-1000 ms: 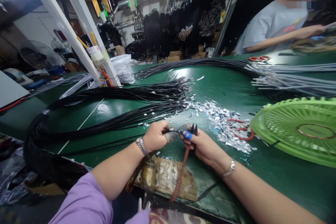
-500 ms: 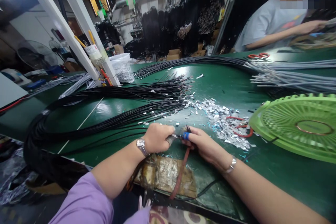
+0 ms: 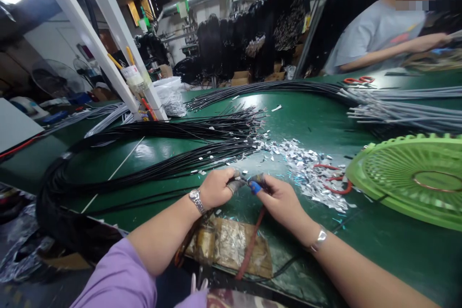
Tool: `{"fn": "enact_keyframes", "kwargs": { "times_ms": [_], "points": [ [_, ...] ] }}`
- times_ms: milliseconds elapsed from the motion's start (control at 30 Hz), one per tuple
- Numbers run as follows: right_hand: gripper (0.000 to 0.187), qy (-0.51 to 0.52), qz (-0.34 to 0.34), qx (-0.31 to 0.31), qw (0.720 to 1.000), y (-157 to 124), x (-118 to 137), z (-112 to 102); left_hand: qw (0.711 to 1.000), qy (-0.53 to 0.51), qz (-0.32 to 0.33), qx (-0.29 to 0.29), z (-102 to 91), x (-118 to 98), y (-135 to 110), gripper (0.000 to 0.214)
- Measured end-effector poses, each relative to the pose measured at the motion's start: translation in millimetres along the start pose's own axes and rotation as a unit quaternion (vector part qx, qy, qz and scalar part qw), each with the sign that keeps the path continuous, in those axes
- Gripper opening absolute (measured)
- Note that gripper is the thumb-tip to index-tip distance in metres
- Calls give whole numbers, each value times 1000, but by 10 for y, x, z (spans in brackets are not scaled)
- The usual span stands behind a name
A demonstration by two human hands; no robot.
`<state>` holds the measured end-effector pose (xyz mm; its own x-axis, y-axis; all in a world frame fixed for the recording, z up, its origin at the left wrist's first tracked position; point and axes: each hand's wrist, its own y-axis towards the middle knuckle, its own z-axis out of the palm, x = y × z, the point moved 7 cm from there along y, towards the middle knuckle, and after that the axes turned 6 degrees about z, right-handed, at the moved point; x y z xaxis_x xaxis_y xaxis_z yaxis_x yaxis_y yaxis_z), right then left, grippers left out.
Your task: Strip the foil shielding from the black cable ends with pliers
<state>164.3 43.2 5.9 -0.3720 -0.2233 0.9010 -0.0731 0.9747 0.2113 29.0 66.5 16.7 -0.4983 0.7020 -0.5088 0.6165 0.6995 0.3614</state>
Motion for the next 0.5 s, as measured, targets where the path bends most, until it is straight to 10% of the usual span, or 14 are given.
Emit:
{"fn": "enact_keyframes", "kwargs": {
  "times_ms": [200,500],
  "points": [
    [42,5,-8,32,999,14,4,5,988,-142,-50,-47,-24,79,-1,22],
    [52,103,21,167,980,-49,54,121,870,-467,-159,-22,79,248,4,57]
  ]
}}
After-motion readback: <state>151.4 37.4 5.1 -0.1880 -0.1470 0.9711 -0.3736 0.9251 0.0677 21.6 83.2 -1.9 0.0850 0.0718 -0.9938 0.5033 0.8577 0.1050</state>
